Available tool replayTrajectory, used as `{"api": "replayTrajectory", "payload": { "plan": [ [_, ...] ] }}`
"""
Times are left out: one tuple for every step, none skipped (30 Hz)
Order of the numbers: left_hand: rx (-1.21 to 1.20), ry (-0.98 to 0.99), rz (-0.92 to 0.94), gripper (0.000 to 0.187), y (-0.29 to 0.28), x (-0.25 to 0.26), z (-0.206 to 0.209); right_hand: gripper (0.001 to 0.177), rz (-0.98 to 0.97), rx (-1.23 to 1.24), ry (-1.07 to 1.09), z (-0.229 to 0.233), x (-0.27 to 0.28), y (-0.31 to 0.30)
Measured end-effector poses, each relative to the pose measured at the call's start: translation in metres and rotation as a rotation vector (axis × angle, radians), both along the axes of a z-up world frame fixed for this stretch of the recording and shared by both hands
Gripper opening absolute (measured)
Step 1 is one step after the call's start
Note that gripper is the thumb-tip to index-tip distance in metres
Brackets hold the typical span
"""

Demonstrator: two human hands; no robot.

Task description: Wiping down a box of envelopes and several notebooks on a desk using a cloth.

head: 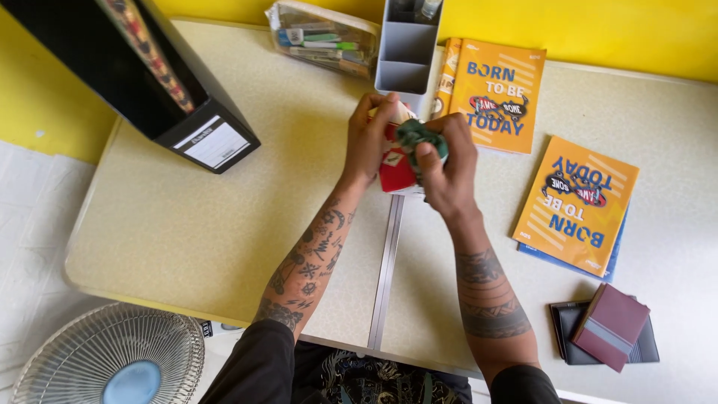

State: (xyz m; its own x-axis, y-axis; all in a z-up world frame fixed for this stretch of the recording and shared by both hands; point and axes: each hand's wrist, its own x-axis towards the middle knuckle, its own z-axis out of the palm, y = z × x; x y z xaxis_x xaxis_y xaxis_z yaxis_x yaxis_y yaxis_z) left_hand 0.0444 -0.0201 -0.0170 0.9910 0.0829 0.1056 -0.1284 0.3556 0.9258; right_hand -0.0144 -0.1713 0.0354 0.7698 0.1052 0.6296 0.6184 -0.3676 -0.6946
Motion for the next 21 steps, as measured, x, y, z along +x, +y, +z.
{"api": "replayTrajectory", "payload": {
  "plan": [
    [-0.006,0.010,-0.012,0.027,0.003,-0.001,-0.003,0.046,-0.012,-0.006,0.010,-0.002,-0.002,0.003],
    [-0.059,0.004,-0.033,0.025,0.007,0.000,-0.005,0.047,0.031,0.020,0.033,-0.003,-0.003,0.007],
    [-0.113,-0.002,-0.055,0.024,0.011,0.001,-0.007,0.048,0.074,0.046,0.055,-0.004,-0.004,0.011],
    [-0.117,0.005,-0.071,0.024,0.015,0.002,-0.007,0.048,0.057,0.043,0.061,-0.009,0.000,0.011],
    [-0.173,0.019,-0.096,0.023,0.019,0.002,-0.008,0.046,0.077,0.047,0.094,-0.013,0.004,0.010],
    [-0.227,0.031,-0.121,0.022,0.023,0.003,-0.007,0.043,0.096,0.054,0.124,-0.017,0.008,0.010],
    [-0.228,0.036,-0.138,0.022,0.026,0.003,-0.003,0.043,0.079,0.053,0.127,-0.030,0.012,0.007],
    [-0.231,0.071,-0.140,0.022,0.030,0.003,0.003,0.041,0.015,0.026,0.206,-0.042,0.018,0.004],
    [-0.234,0.105,-0.143,0.023,0.034,0.004,0.010,0.040,-0.049,0.000,0.285,-0.053,0.022,0.001],
    [-0.231,0.107,-0.152,0.023,0.034,0.001,0.004,0.040,-0.059,0.003,0.286,-0.058,0.024,-0.003],
    [-0.247,0.118,-0.146,0.023,0.033,-0.002,-0.001,0.039,-0.098,0.005,0.340,-0.062,0.026,-0.007],
    [-0.257,0.116,-0.140,0.023,0.034,0.001,-0.002,0.038,-0.135,0.014,0.383,-0.064,0.033,-0.009],
    [-0.250,0.106,-0.150,0.023,0.032,0.001,0.000,0.038,-0.143,0.022,0.371,-0.063,0.036,-0.011],
    [-0.246,0.090,-0.141,0.023,0.031,0.000,0.001,0.036,-0.162,-0.007,0.397,-0.064,0.036,-0.012],
    [-0.242,0.075,-0.132,0.023,0.030,-0.001,0.001,0.034,-0.181,-0.035,0.423,-0.065,0.037,-0.014],
    [-0.231,0.073,-0.150,0.023,0.031,-0.002,0.002,0.034,-0.197,-0.021,0.420,-0.059,0.034,-0.012],
    [-0.209,0.075,-0.133,0.024,0.031,-0.003,0.002,0.035,-0.192,-0.048,0.434,-0.053,0.032,-0.010],
    [-0.190,0.077,-0.117,0.025,0.030,-0.005,0.002,0.036,-0.189,-0.078,0.449,-0.047,0.029,-0.009],
    [-0.181,0.077,-0.136,0.025,0.032,-0.002,0.001,0.036,-0.205,-0.065,0.448,-0.039,0.025,-0.003],
    [-0.188,0.074,-0.130,0.025,0.033,-0.002,-0.001,0.035,-0.141,-0.045,0.427,-0.031,0.020,0.000],
    [-0.195,0.071,-0.125,0.025,0.034,-0.001,-0.004,0.034,-0.077,-0.024,0.405,-0.023,0.016,0.005]
  ]
}}
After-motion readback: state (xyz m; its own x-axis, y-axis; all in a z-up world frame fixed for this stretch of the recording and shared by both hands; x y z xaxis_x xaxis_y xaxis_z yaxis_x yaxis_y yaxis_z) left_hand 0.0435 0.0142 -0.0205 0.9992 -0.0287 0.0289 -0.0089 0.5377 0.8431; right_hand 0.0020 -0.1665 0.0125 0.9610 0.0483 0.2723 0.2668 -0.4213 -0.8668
